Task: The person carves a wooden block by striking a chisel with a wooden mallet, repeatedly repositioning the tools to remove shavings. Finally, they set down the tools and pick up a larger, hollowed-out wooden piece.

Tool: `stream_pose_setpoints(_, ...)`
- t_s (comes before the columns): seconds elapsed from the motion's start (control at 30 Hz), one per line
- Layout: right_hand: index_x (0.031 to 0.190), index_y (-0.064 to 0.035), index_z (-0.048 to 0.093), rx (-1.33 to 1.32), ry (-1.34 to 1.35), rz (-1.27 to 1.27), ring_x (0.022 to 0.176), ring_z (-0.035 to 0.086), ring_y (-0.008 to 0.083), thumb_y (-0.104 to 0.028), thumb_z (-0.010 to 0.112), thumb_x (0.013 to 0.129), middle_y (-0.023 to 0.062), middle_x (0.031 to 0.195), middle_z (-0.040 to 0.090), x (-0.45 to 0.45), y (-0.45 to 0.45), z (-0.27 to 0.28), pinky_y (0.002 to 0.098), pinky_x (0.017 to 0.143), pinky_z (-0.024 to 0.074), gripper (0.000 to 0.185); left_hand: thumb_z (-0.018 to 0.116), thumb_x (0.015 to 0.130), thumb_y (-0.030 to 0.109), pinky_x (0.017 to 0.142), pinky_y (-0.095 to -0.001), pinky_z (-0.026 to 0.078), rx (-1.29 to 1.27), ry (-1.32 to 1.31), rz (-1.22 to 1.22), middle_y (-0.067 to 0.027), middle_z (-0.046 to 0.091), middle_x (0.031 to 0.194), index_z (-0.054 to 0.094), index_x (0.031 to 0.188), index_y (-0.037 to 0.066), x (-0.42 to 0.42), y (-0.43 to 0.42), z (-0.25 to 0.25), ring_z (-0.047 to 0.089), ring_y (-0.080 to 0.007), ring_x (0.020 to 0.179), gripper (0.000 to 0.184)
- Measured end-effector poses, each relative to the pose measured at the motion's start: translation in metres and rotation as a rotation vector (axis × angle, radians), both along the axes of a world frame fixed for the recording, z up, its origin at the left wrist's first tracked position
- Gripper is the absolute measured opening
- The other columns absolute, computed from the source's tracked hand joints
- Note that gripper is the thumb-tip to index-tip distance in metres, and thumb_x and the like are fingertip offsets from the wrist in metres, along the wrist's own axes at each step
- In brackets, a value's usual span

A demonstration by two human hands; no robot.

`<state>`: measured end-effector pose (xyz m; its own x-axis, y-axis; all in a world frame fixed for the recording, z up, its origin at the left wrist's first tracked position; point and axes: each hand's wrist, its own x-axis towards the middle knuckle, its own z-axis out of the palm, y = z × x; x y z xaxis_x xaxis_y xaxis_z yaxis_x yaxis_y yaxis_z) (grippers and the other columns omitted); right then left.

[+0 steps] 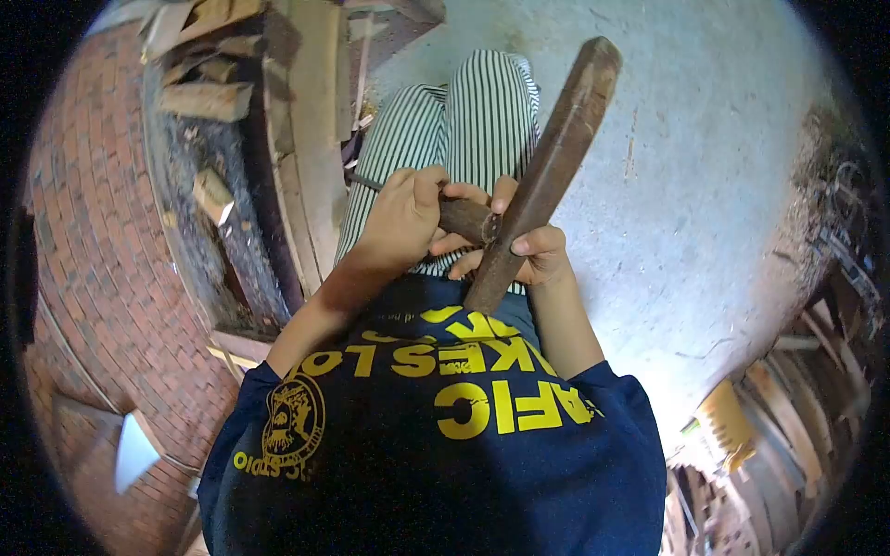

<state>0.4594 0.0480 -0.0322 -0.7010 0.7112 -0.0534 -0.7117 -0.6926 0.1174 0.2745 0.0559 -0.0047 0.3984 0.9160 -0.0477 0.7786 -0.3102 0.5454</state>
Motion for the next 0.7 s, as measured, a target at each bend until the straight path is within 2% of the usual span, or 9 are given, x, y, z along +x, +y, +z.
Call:
stream_pose_setpoints(0.03,0.101,-0.0081,0.047,-0.023,-0.002,-0.024,0.11,0.047,0.0546,-0.004,0.058,0.067,0.024,0.136,0.034,-0.001,0.003,-0.009,0.058,0.078,0.0513,0.035,0.058,0.072,0.003,0.075,-0.0375,0.045,-0.023,-0.002,-0.024,-0.0136,0.056,0.08,0.045,0.093,0.002,0.003,0.012,-0.008,0.055,-0.0304,0.078,0.025)
stream_pose_setpoints(0.1,0.094,-0.0116,0.049,-0.026,0.048,-0.261,0.097,0.051,0.0398,-0.009,0.061,0.067,0.0148,0.128,0.042,-0.004,0.006,-0.027,0.0442,0.074,0.0449,0.029,0.056,0.072,0.004,0.076,-0.0368,0.044,0.151,-0.094,-0.09,-0.0096,0.054,0.079,0.047,0.097,0.002,0.01,0.037,-0.021,0.054,-0.0279,0.076,0.026)
stream_pose_setpoints(0.13,0.088,-0.0138,0.048,-0.04,-0.023,-0.248,0.086,0.046,0.027,-0.012,0.063,0.067,0.0081,0.118,0.047,-0.001,0.018,-0.021,0.037,0.071,0.0356,0.025,0.057,0.071,0.007,0.081,-0.038,0.042,0.137,-0.102,-0.117,-0.0071,0.052,0.08,0.049,0.101,0.001,0.015,0.05,-0.024,0.054,-0.0258,0.079,0.031)
stream_pose_setpoints(0.23,0.085,-0.013,0.048,-0.019,-0.021,-0.355,0.086,0.046,0.0271,-0.013,0.063,0.066,0.0078,0.112,0.049,0.002,0.044,-0.037,0.0373,0.07,0.0369,0.024,0.058,0.071,0.008,0.085,-0.0396,0.04,0.136,-0.174,-0.063,-0.0069,0.053,0.083,0.049,0.1,0.002,0.037,0.083,-0.04,0.055,-0.0243,0.083,0.03)
stream_pose_setpoints(0.27,0.082,-0.0121,0.048,-0.035,-0.102,-0.413,0.084,0.047,0.0272,-0.013,0.063,0.065,0.0087,0.104,0.051,0.001,0.053,-0.04,0.0364,0.07,0.0368,0.023,0.057,0.073,0.008,0.091,-0.0414,0.037,0.043,-0.122,-0.071,-0.0084,0.055,0.094,0.048,0.106,0.002,0.04,0.091,-0.045,0.055,-0.024,0.098,0.035)
stream_pose_setpoints(0.3,0.082,-0.0121,0.048,-0.053,-0.102,-0.42,0.084,0.047,0.0272,-0.013,0.063,0.065,0.0087,0.104,0.051,0.002,0.062,-0.046,0.0364,0.07,0.0368,0.023,0.057,0.073,0.008,0.091,-0.0414,0.037,0.024,-0.12,-0.077,-0.0084,0.055,0.094,0.048,0.106,0.002,0.041,0.097,-0.051,0.055,-0.024,0.098,0.035)
stream_pose_setpoints(0.4,0.081,-0.0106,0.047,0.116,-0.318,-0.445,0.083,0.049,0.0286,-0.015,0.063,0.064,0.0133,0.098,0.052,0.005,0.081,-0.063,0.0378,0.071,0.0398,0.024,0.056,0.077,0.011,0.1,-0.0472,0.031,-0.013,-0.036,-0.033,-0.0125,0.047,0.129,0.04,0.122,0.002,0.035,0.109,-0.072,0.04,-0.0278,0.126,0.049)
stream_pose_setpoints(0.53,0.078,-0.0117,0.047,0.147,-0.473,-0.399,0.084,0.051,0.0292,-0.018,0.062,0.062,0.0154,0.09,0.053,0.004,0.089,-0.068,0.0408,0.073,0.0441,0.023,0.063,0.074,0.02,0.105,-0.0501,0.027,-0.147,-0.111,0.076,-0.0181,0.039,0.138,0.036,0.13,0.002,0.029,0.107,-0.093,0.036,-0.039,0.127,0.064)
stream_pose_setpoints(0.7,0.077,-0.0128,0.048,0.054,-0.425,-0.378,0.082,0.051,0.0296,-0.021,0.06,0.056,0.0142,0.09,0.052,0.008,0.091,-0.074,0.0399,0.071,0.044,0.026,0.059,0.076,0.013,0.107,-0.0505,0.023,-0.257,-0.1,0.232,-0.0217,0.037,0.138,0.035,0.133,0.001,0.03,0.102,-0.085,0.033,-0.0397,0.129,0.063)
